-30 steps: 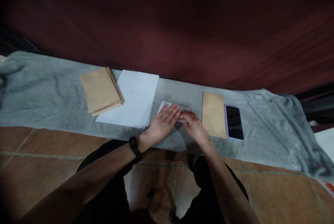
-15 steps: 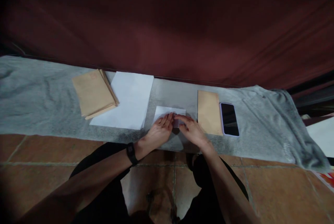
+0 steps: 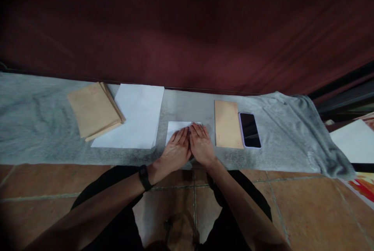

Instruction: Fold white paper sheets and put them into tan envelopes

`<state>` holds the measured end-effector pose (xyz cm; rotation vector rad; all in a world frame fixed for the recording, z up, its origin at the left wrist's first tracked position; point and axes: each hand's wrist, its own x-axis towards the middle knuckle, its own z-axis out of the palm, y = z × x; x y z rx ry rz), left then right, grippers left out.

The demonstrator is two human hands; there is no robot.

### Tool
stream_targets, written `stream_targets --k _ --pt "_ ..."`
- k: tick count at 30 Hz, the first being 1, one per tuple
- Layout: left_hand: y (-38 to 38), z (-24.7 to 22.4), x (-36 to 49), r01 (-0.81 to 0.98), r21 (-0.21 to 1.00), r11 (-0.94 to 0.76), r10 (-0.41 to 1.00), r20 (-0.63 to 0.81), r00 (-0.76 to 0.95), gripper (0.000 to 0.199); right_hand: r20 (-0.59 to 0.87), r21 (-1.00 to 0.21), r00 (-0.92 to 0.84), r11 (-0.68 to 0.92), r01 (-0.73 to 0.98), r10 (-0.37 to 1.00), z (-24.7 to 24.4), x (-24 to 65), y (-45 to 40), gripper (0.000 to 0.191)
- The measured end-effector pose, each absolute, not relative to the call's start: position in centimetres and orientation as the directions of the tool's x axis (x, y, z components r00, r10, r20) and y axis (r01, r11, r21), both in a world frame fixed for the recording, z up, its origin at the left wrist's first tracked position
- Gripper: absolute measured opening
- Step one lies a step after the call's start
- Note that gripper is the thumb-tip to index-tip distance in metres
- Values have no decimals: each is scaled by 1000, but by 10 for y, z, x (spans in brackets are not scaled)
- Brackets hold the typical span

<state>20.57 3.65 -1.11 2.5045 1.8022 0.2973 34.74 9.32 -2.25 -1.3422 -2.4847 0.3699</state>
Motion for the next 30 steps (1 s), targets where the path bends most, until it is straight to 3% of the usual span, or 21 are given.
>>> stream_targets --k 7,17,30 --pt "36 -31 197 941 217 -259 959 173 224 66 71 -385 -517 502 775 853 -29 335 85 60" --pt "41 -37 179 947 252 -200 968 200 152 67 157 -253 -480 505 825 863 -43 337 76 62" --pt "45 -27 166 981 173 -86 987 151 60 70 193 -206 -425 460 864 885 -48 344 77 73"
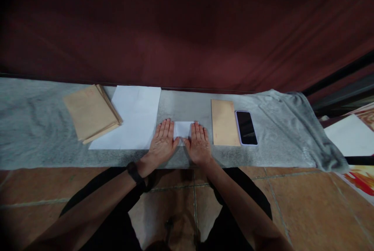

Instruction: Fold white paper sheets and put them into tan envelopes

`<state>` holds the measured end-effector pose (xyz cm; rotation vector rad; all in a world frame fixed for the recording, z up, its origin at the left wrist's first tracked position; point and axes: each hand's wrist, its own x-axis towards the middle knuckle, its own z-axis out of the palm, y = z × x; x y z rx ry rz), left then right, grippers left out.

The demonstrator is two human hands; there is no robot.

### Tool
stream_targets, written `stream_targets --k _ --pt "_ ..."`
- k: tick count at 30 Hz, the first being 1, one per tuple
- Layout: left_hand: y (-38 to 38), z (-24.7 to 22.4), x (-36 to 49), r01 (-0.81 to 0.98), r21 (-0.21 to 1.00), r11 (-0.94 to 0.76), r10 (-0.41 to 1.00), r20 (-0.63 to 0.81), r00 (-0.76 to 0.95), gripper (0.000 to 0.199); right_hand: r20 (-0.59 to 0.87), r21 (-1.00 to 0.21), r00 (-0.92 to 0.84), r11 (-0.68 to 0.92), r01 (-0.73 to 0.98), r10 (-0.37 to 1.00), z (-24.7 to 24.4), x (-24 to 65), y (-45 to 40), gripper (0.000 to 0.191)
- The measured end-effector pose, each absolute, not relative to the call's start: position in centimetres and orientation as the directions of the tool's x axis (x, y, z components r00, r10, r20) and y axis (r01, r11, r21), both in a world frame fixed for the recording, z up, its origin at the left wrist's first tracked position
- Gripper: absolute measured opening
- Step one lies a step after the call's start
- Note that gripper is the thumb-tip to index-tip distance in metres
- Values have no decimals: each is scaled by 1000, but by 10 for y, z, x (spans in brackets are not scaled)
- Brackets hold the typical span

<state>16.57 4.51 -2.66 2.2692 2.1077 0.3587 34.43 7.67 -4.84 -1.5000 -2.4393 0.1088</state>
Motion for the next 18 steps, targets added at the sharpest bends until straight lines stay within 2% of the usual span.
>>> stream_targets --k 9,18 --pt "46 -14 169 978 101 -182 978 124 169 63 200 -209 -409 446 870 890 -50 345 76 73" --pt "47 -24 175 943 67 -325 943 98 318 53 231 -191 -370 415 890 900 -52 344 74 68"
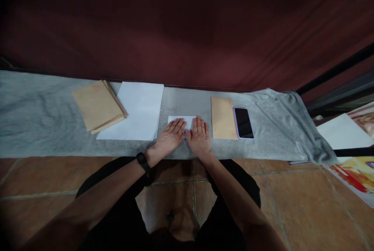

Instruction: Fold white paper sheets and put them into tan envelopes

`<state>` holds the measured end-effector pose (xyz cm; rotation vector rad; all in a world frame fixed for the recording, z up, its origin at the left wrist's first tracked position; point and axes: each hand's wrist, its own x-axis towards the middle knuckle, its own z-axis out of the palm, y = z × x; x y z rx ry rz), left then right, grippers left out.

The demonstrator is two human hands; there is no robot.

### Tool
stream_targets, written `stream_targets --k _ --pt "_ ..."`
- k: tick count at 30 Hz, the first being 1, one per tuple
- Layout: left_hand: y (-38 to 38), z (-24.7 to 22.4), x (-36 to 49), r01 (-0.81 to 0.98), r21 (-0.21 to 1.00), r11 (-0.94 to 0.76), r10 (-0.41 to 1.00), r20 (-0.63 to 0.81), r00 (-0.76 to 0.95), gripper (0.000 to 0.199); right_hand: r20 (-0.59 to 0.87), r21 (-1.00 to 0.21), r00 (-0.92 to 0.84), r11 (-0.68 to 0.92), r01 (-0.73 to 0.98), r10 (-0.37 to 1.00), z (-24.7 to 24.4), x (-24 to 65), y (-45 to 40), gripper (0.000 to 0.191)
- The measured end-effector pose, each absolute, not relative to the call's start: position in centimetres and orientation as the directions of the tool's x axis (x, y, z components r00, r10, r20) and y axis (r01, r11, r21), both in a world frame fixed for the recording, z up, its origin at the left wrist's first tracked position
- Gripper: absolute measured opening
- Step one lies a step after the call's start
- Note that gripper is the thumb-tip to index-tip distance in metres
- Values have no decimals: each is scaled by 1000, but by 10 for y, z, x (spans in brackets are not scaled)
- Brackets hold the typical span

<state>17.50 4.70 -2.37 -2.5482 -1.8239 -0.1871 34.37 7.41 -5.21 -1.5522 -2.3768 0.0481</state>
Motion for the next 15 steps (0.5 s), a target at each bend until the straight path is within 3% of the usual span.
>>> stream_targets --k 7,15 --pt "41 -20 181 926 50 -373 928 20 373 56 191 -157 -339 370 916 921 -48 341 72 64" --pt "31 -23 173 918 82 -388 921 60 384 56 166 -143 -286 310 940 944 -42 339 63 64"
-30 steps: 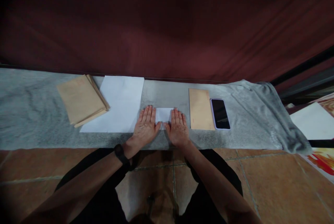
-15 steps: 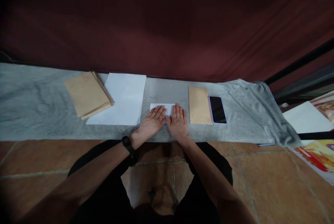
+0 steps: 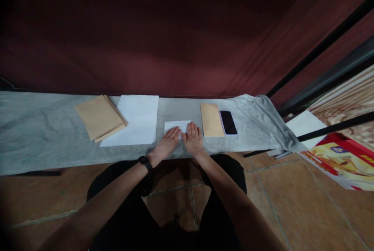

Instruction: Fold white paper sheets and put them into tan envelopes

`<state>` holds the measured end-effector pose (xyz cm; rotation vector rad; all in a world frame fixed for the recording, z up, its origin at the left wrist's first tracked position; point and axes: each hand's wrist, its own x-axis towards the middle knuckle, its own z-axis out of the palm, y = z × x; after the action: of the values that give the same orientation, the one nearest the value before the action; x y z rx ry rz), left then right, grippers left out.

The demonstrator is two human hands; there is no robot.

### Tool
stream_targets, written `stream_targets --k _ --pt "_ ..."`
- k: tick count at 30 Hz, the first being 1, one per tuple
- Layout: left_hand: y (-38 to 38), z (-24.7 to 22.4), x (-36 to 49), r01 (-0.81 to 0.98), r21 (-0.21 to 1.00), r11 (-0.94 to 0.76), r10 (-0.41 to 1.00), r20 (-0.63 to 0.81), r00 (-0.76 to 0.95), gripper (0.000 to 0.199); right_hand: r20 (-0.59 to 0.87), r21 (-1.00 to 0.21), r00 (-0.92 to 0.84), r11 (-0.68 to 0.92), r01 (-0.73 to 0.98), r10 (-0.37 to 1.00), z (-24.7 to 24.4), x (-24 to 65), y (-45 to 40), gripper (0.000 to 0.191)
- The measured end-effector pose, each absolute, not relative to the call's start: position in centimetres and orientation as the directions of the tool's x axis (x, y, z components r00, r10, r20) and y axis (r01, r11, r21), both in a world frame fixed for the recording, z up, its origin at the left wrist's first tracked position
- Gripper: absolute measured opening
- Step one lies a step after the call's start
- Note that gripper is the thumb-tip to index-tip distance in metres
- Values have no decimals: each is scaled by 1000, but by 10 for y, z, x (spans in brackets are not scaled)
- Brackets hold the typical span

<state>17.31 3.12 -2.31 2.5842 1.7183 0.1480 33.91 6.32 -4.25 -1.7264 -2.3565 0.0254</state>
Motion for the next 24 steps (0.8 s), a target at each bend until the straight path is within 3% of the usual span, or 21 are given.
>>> stream_targets --k 5,11,19,24 --pt "14 -30 164 932 128 -340 937 127 324 67 188 -147 -292 320 936 938 -46 346 57 63" --pt "-7 -27 168 952 111 -284 957 92 275 78 192 -158 -245 276 948 950 -49 352 46 66" --pt "-5 -9 159 964 105 -243 967 105 232 59 204 -233 -234 280 931 951 -44 357 52 59" --pt "29 -5 178 946 170 -275 957 146 252 57 155 -295 -362 392 871 919 -34 355 73 56"
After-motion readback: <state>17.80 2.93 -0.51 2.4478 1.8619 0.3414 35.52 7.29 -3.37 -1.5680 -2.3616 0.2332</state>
